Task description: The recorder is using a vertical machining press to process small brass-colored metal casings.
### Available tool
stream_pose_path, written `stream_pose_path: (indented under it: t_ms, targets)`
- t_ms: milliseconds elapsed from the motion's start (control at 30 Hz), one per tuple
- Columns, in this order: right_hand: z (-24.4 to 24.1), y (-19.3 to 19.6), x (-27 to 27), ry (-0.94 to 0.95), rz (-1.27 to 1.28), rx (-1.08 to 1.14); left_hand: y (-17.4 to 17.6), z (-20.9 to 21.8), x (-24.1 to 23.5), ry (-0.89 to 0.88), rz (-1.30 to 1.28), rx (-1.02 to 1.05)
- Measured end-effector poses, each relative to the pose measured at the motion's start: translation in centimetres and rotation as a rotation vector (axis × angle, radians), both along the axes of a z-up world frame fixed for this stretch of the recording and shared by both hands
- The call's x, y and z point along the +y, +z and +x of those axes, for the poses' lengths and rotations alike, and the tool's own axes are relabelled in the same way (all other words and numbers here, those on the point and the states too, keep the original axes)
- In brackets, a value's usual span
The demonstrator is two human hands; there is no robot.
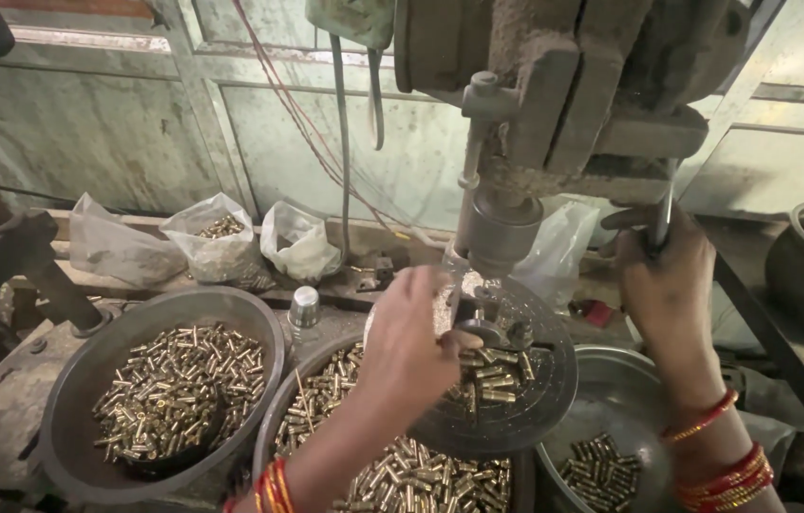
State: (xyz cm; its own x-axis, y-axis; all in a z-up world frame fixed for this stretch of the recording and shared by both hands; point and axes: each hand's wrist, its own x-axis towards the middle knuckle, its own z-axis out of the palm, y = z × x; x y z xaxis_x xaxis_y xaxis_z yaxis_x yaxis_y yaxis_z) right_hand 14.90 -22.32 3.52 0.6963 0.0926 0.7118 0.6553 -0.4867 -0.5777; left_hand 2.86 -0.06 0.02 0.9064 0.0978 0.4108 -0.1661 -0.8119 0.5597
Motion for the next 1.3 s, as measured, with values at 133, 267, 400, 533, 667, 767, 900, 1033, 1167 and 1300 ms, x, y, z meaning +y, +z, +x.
stream_pose_path:
  t_ms: [133,267,400,533,667,767,900,1033,1167,1300]
  targets:
    - [1.1,0.8,0.2,-0.063,-0.027,0.015,-0.5,1.1,1.0,-0.173,-0.386,0.129]
    - [9.9,-5.0,-1.6,-0.505,-0.315,-0.588,-2.3,2.4,2.2,-0.306,-0.236,-0.048]
    - [16.7,-6.9,-1.8,-0.501,-0.576,-0.509,1.2,1.0,1.2,-0.264,-0.523,0.249]
    - [19.4,-7.7,-1.4,-0.18,-0.135,-0.626,0.8,1.3,1.3,-0.227,-0.495,0.289]
    - [20.2,-8.5,-1.5,-0.299,-0.304,-0.667,-0.7,1.4,1.5,-0.25,-0.456,0.165]
    - [20.2,-8.1,-1.5,-0.309,-0.319,-0.555,0.1,1.4,1.8,-0.255,-0.466,0.218]
    - [18.4,-8.0,-2.5,-0.339,-0.34,-0.433,-0.6,1.2,1.1,-0.198,-0.416,0.296]
    - [17.5,-7.6,-2.1,-0.372,-0.367,-0.275,-2.0,-0.1,0.5,-0.21,-0.366,-0.215]
    - [4.1,-4.3,-0.7,-0.176,0.107,-0.014,-2.9,-0.5,-1.2,-0.117,-0.043,-0.384]
    - [4.1,-14.0,-5.1,0.079,0.162,0.344,-2.3,-0.3,-1.4,-0.161,-0.102,-0.281]
